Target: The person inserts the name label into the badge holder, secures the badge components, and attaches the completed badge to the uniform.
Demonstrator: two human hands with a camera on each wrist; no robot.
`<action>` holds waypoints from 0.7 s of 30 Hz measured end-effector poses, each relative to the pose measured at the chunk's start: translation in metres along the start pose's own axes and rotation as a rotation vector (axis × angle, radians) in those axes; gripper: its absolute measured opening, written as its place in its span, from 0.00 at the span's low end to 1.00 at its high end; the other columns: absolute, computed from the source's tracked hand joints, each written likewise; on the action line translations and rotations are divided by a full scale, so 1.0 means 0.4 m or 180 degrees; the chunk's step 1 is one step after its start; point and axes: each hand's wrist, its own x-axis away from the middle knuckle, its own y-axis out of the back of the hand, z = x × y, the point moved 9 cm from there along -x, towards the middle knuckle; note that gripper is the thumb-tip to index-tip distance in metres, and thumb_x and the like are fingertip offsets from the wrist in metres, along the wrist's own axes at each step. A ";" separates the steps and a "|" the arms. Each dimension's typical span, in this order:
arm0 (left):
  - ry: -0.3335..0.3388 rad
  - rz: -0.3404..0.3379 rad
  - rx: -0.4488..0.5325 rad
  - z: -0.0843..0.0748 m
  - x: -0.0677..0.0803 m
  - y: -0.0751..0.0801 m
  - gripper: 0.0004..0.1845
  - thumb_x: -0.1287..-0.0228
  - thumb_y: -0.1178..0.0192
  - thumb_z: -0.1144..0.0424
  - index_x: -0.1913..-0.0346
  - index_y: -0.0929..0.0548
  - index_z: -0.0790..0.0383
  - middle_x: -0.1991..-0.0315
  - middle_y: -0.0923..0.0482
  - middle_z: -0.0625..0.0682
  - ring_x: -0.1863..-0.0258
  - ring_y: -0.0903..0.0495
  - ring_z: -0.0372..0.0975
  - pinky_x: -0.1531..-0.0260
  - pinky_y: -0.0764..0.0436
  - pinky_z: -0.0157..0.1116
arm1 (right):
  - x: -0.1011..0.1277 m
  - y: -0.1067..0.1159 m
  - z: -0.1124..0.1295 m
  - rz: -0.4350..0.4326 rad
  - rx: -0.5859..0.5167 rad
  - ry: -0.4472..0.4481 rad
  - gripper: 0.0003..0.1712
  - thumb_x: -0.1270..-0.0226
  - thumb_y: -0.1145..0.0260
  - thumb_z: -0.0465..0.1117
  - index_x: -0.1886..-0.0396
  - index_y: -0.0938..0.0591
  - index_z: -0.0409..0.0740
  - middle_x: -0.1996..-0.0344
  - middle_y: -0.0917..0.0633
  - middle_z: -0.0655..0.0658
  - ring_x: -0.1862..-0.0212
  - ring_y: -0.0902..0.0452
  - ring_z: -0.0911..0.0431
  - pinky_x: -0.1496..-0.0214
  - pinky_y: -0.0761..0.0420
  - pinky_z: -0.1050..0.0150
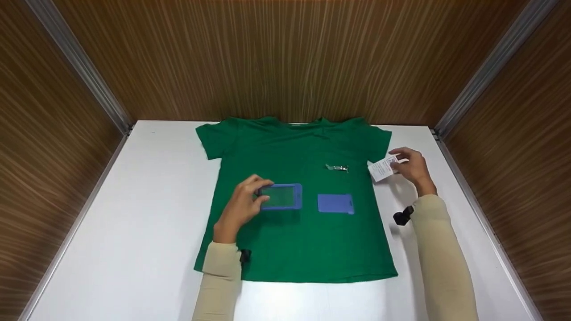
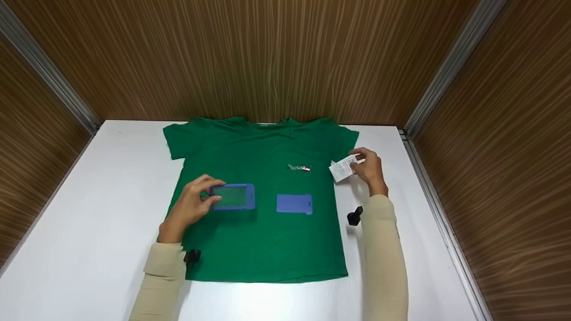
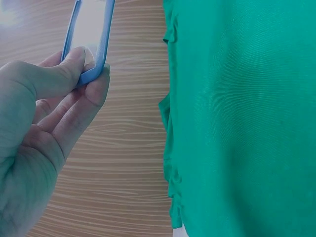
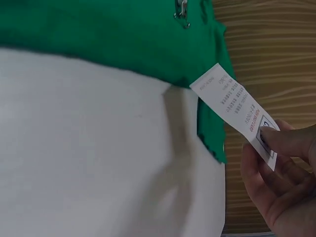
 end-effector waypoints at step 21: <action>-0.0057 -0.0015 -0.0083 -0.007 0.000 0.001 0.17 0.33 0.34 0.73 0.42 0.15 0.64 0.52 0.19 0.60 0.57 0.18 0.52 0.53 0.15 0.50 | 0.078 -0.118 0.130 0.0156 -0.0572 0.0369 0.20 0.30 0.32 0.30 0.40 0.20 0.32 0.48 0.18 0.29 0.60 0.18 0.55 0.62 0.12 0.66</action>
